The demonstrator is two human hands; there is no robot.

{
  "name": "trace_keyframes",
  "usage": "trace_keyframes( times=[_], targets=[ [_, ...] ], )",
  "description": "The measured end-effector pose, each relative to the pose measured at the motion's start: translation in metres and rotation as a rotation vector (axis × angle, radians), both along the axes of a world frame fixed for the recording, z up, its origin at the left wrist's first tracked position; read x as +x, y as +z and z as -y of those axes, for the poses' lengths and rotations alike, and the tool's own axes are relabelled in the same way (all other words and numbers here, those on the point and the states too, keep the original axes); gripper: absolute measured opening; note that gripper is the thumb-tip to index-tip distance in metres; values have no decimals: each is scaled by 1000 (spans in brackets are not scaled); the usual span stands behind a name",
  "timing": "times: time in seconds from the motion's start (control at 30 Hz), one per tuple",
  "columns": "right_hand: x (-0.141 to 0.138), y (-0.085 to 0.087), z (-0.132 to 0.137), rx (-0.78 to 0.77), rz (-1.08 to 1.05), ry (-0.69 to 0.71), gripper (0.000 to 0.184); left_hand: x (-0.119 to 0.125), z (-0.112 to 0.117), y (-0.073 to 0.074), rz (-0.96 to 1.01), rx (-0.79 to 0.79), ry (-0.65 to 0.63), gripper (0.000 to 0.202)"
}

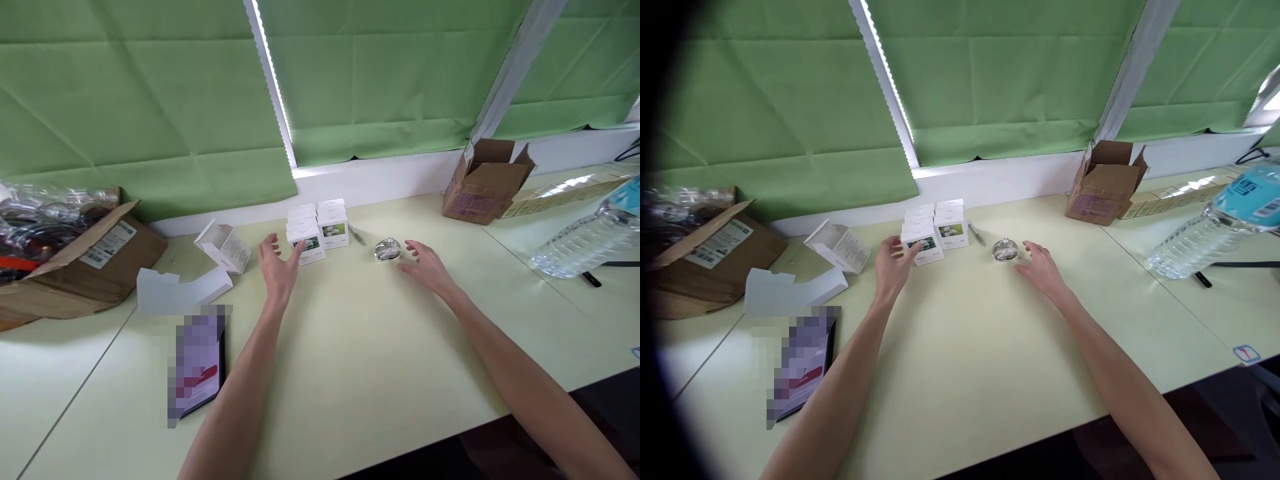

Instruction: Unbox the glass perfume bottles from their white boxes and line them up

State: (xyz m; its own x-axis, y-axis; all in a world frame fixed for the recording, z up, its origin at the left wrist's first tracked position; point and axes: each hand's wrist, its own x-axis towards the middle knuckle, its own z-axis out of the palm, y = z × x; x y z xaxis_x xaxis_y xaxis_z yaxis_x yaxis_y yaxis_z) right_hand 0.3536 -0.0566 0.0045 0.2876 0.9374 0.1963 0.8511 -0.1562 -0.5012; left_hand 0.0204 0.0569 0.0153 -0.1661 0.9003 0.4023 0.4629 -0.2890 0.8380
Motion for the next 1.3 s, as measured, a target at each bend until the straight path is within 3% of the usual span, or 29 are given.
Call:
trace_keyframes(
  times=[0.1,0.17,0.27,0.33,0.5,0.6,0.77,1.03,1.2,1.3],
  targets=[
    [4,-3,-4,8,-17,18,60,10,17,5,-141,269,90,47],
    [7,-6,-7,8,-15,31,53,24,28,7,-220,337,-21,35],
    [11,-9,-11,8,-6,50,42,58,41,7,-335,209,-330,27],
    [12,-11,-14,13,3,56,37,86,46,6,-387,48,-490,44],
    [11,-14,-21,31,36,72,27,146,39,1,-331,-178,-686,74],
    [10,-15,-24,36,37,86,19,163,30,-3,-286,-193,-694,63],
    [9,-18,-25,49,17,81,17,159,21,-7,-258,-189,-659,31],
    [9,-21,-28,60,-3,64,17,124,13,-6,-232,-212,-572,30],
    [5,-17,-40,67,4,82,43,127,8,-5,-238,-214,-485,29],
    [5,-15,-50,68,14,108,37,134,3,-5,-234,-195,-488,27]
  ],
)
